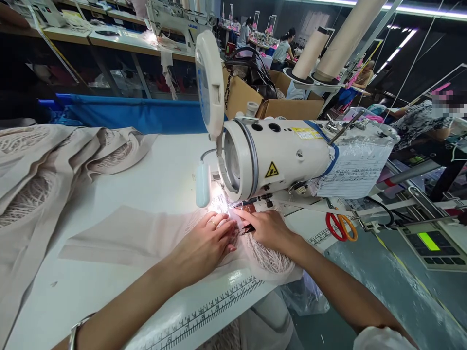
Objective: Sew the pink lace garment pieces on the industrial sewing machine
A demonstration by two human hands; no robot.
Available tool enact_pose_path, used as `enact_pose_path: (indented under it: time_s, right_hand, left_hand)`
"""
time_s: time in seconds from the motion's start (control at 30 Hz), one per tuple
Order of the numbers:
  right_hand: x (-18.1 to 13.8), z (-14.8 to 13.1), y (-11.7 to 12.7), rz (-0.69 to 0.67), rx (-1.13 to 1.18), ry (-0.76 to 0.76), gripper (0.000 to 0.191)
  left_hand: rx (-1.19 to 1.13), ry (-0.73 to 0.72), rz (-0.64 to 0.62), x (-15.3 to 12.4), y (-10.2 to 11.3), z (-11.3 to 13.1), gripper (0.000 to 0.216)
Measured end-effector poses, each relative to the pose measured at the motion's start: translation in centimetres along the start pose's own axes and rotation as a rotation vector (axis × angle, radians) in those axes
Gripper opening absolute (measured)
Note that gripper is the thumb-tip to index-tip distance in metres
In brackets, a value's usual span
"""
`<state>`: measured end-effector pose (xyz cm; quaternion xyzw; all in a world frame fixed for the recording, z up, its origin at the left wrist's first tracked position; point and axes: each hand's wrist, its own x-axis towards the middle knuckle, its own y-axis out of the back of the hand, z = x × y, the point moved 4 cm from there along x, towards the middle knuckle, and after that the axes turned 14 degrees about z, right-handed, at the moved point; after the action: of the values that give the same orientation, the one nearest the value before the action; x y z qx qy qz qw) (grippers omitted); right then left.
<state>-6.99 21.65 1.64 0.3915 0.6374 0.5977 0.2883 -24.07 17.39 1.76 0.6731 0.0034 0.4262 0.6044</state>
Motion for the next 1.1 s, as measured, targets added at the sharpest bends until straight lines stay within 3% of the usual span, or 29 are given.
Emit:
enact_pose_path:
  time_s: [0.2, 0.4, 0.77, 1.1]
  right_hand:
    - [0.4, -0.2, 0.3, 0.037, -0.04, 0.079, 0.061]
    - [0.8, 0.0, 0.4, 0.008, -0.02, 0.023, 0.062]
    - [1.0, 0.6, 0.4, 0.026, 0.069, 0.071, 0.058]
    - [1.7, 1.1, 0.2, 0.023, 0.163, 0.158, 0.059]
  left_hand:
    - [0.046, 0.008, 0.011, -0.1, 0.1, -0.4, 0.042]
    - [0.063, 0.045, 0.045, 0.0, 0.3, -0.8, 0.038]
    - [0.077, 0.113, -0.061, 0.0, 0.3, -1.2, 0.049]
    - [0.085, 0.12, -0.059, -0.2, 0.1, -1.6, 0.057]
